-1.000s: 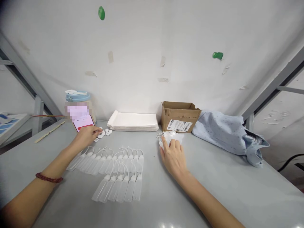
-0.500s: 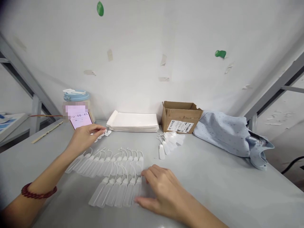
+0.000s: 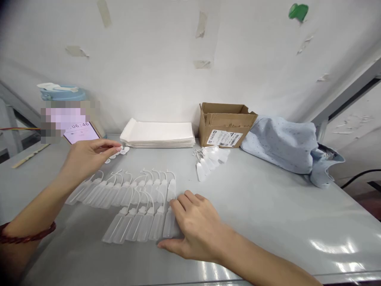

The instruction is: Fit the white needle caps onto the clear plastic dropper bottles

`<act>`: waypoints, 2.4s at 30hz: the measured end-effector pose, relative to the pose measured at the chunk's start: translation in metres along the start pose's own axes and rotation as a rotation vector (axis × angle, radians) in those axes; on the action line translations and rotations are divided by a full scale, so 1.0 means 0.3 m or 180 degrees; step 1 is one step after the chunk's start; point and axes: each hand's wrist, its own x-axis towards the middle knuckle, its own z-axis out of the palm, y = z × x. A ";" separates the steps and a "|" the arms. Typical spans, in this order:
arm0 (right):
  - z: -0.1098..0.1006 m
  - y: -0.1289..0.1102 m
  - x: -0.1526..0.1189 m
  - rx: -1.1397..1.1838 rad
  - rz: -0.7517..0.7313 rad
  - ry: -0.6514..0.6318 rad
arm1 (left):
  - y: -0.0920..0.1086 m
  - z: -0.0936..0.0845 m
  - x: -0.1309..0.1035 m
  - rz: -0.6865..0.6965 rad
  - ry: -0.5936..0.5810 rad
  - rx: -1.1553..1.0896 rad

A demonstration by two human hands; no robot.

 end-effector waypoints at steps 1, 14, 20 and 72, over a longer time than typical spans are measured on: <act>0.002 0.002 0.000 0.0009 0.0009 -0.0029 | 0.002 0.000 -0.002 -0.0017 -0.0006 -0.0018; -0.034 -0.011 -0.008 0.0736 0.0618 -0.0003 | 0.096 0.021 -0.071 0.0028 -0.0411 -0.0832; -0.041 -0.002 -0.012 0.1608 0.0766 0.0378 | 0.232 0.080 -0.218 0.0213 -0.1801 -0.2415; -0.066 0.007 0.007 0.2657 0.0891 0.0198 | 0.278 0.127 -0.297 0.0898 -0.1494 -0.2575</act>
